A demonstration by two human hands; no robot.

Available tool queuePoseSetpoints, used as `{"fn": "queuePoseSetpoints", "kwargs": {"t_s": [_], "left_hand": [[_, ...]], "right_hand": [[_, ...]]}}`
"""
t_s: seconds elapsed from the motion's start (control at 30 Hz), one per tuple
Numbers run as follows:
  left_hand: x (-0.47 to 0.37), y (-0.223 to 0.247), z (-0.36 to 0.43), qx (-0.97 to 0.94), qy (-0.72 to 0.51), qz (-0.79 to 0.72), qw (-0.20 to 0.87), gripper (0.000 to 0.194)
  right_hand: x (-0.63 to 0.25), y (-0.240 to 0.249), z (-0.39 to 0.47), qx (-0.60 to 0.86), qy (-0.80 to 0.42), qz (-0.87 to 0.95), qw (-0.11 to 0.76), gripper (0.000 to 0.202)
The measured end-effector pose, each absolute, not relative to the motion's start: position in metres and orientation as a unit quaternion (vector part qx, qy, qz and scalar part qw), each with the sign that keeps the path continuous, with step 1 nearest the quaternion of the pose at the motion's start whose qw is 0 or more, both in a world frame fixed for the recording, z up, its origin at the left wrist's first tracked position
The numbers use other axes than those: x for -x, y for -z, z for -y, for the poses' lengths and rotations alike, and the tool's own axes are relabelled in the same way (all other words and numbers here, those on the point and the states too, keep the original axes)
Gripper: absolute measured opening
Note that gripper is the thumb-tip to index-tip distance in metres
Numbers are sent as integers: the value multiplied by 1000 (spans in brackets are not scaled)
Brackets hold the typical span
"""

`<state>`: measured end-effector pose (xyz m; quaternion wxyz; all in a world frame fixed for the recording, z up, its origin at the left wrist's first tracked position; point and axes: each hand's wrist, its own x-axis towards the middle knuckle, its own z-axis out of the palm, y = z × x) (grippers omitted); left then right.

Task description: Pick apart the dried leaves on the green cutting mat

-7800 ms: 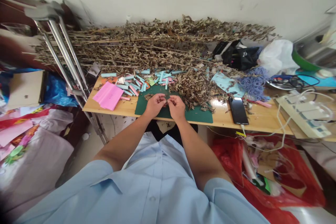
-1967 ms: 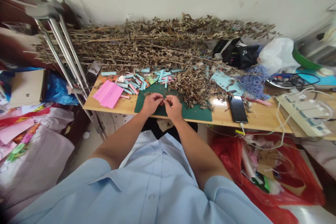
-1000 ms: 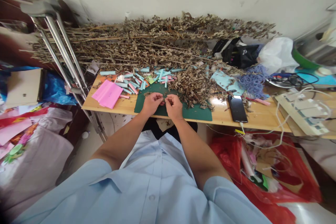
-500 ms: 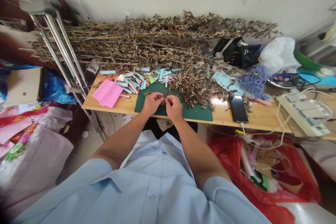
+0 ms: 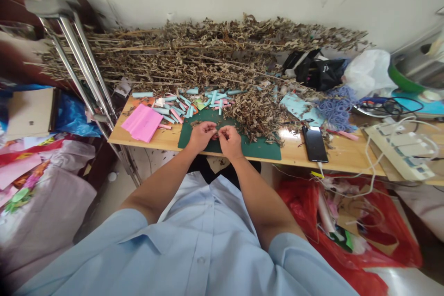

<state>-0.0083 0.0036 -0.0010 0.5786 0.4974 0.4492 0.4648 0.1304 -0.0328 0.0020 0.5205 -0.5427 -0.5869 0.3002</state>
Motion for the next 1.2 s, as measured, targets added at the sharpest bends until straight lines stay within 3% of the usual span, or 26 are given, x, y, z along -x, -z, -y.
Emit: {"fn": "queuePoseSetpoints", "kwargs": {"t_s": [0.33, 0.57, 0.77, 1.0, 1.2], "left_hand": [[9, 1, -4, -502, -472, -464, 556, 17], [7, -4, -2, -498, -464, -470, 561, 24], [9, -2, -1, -507, -450, -454, 578, 22], [10, 1, -2, -524, -466, -425, 573, 33], [10, 2, -3, -511, -465, -436, 576, 29]], "right_hand": [[-132, 0, 32, 525, -343, 559, 542, 11], [-131, 3, 27, 509, -374, 507, 587, 17], [-130, 7, 25, 544, -333, 528, 561, 15], [-130, 3, 27, 550, -311, 541, 554, 12], [-129, 4, 27, 533, -342, 521, 571, 15]]}}
